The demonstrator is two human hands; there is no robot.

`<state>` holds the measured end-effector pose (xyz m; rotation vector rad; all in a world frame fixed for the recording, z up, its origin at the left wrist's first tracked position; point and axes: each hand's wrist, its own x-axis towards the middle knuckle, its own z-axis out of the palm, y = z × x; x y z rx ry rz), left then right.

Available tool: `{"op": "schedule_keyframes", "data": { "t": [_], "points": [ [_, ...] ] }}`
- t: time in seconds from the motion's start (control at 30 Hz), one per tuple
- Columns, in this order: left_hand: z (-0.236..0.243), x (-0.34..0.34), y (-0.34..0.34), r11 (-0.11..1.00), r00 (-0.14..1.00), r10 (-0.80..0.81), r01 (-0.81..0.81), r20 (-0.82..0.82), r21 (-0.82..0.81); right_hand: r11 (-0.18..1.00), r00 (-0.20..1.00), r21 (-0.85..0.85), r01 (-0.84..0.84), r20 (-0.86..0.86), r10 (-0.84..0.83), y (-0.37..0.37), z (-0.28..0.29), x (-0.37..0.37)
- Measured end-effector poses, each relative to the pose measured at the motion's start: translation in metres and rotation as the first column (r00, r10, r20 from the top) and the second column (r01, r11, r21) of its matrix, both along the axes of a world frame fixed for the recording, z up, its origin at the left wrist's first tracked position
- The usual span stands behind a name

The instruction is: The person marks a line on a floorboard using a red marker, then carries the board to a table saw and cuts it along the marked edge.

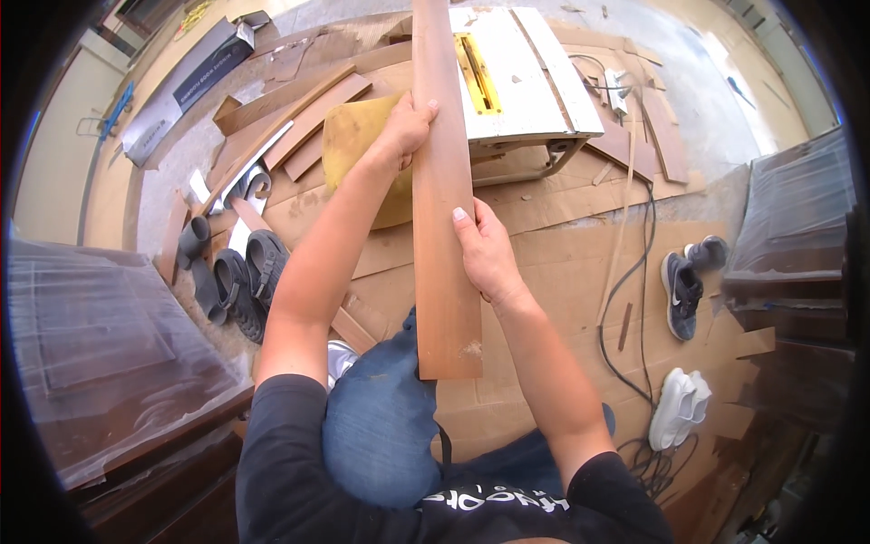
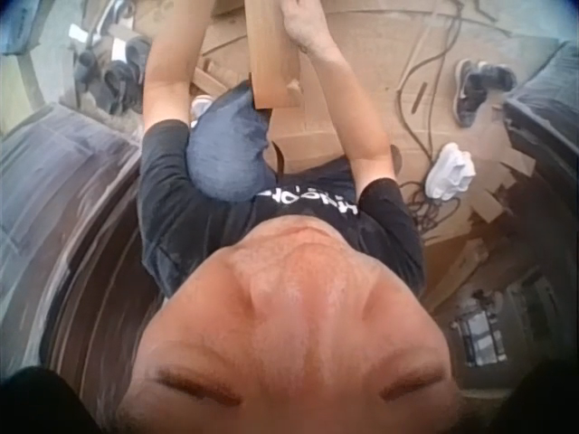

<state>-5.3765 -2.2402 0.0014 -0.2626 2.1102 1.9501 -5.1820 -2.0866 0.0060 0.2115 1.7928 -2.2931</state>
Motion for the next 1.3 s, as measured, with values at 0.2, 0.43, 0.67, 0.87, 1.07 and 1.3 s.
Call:
{"op": "schedule_keyframes", "data": {
  "t": [0.2,0.43,0.67,0.87,1.07,1.3],
  "points": [
    [-0.025,0.008,0.007,0.981,0.963,0.034,-0.083,-0.268,-0.176,0.989,0.992,0.079,-0.128,-0.002,0.128,0.013,0.022,0.027],
    [-0.014,0.081,0.027,0.998,0.993,-0.046,0.049,-0.113,0.033,0.977,0.977,-0.027,-0.212,0.01,0.213,0.075,0.037,0.084],
    [0.031,0.038,0.02,0.994,0.994,-0.096,0.098,0.054,-0.045,0.982,0.967,0.017,-0.187,0.18,0.181,0.127,0.078,0.126],
    [-0.012,-0.082,0.014,0.987,0.973,0.036,-0.069,-0.228,-0.142,0.979,0.935,0.003,-0.206,0.296,0.195,0.151,0.079,0.169],
    [-0.009,-0.155,0.002,0.995,0.996,0.085,-0.086,-0.02,-0.042,0.985,0.871,-0.011,-0.172,0.466,0.157,0.169,0.065,0.19],
    [-0.027,-0.162,0.003,0.998,0.99,0.033,-0.04,-0.139,-0.05,0.996,0.824,0.087,0.036,0.561,-0.079,0.121,0.062,0.161]
  ]
}}
